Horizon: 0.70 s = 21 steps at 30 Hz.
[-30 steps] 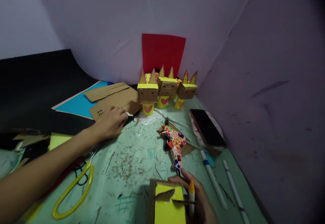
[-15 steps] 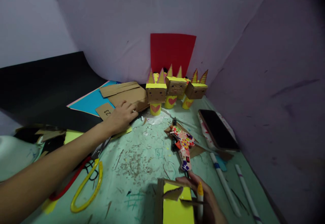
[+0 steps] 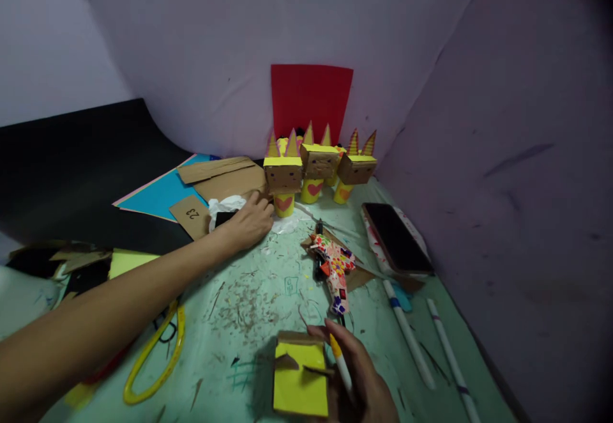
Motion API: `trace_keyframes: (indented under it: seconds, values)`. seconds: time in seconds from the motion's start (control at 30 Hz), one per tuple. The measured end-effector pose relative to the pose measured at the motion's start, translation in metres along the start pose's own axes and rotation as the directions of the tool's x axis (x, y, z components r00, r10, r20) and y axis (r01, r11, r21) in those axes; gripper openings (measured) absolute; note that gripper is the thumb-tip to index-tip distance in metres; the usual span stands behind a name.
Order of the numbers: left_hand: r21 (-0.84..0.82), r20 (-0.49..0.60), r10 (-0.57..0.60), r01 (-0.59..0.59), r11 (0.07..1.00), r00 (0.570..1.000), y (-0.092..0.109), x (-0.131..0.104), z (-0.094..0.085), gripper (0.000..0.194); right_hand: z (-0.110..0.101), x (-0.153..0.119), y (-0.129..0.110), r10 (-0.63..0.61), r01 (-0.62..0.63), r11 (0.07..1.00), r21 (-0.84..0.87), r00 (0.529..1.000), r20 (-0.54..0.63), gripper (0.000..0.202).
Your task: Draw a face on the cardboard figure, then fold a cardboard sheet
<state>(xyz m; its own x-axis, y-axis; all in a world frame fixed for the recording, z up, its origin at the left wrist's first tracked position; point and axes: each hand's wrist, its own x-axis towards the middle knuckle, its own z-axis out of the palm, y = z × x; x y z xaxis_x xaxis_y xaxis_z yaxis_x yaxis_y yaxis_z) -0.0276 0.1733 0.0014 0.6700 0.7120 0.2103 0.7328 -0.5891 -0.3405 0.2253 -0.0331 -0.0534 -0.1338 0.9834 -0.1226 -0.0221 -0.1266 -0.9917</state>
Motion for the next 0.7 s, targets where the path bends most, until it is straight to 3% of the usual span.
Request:
trace_keyframes:
  seconds: [0.13,0.23,0.33,0.43,0.47,0.5,0.53,0.57,0.6,0.63,0.7]
  values:
    - [-0.113,-0.095,0.097,-0.107,0.988,0.991,-0.012,0.001,0.002,0.021,0.0,0.0,0.0,0.044,-0.045,0.998,0.051,0.999,0.017,0.08]
    - [-0.228,-0.218,0.097,-0.148,0.962,0.971,-0.012,-0.01,-0.009,0.021,0.002,0.002,-0.002,0.053,-0.054,0.989,0.136,0.999,0.012,0.082]
    - [-0.366,-0.374,-0.097,-0.051,0.929,0.922,0.007,-0.029,-0.031,0.015,0.005,0.005,-0.003,0.044,-0.04,0.982,0.186,0.999,-0.019,0.085]
    - [-0.553,-0.429,-0.43,0.145,0.82,0.795,0.038,-0.049,-0.056,0.016,0.009,0.01,-0.003,0.027,-0.013,0.985,0.173,0.996,-0.08,0.084]
    - [-0.661,-0.373,-0.543,0.195,0.725,0.753,0.048,-0.054,-0.064,0.017,0.01,0.011,-0.003,0.021,-0.005,0.987,0.159,0.994,-0.103,0.082]
    - [-0.896,-0.162,-0.721,0.205,0.393,0.674,0.056,-0.058,-0.07,0.012,0.011,0.013,-0.004,0.016,0.002,0.99,0.144,0.992,-0.122,0.08]
    - [-0.98,0.037,-0.803,0.18,0.088,0.594,0.064,-0.061,-0.075,0.013,0.012,0.014,-0.004,0.01,0.008,0.992,0.13,0.99,-0.137,0.077]
    - [-0.976,0.217,-0.818,0.118,-0.181,0.533,0.07,-0.063,-0.078,0.016,0.013,0.016,-0.005,0.004,0.014,0.993,0.116,0.989,-0.145,0.075]
    - [-0.93,0.341,-0.803,0.05,-0.365,0.489,0.075,-0.065,-0.08,0.021,0.014,0.018,-0.007,-0.005,0.02,0.994,0.104,0.989,-0.148,0.072]
    - [-0.895,0.397,-0.795,0.0,-0.446,0.459,0.078,-0.066,-0.08,0.026,0.014,0.02,-0.008,-0.012,0.026,0.996,0.089,0.989,-0.146,0.071]
    - [-0.877,0.413,-0.804,-0.051,-0.478,0.429,0.082,-0.07,-0.079,0.031,0.014,0.025,-0.011,-0.026,0.034,0.998,0.053,0.99,-0.142,0.071]
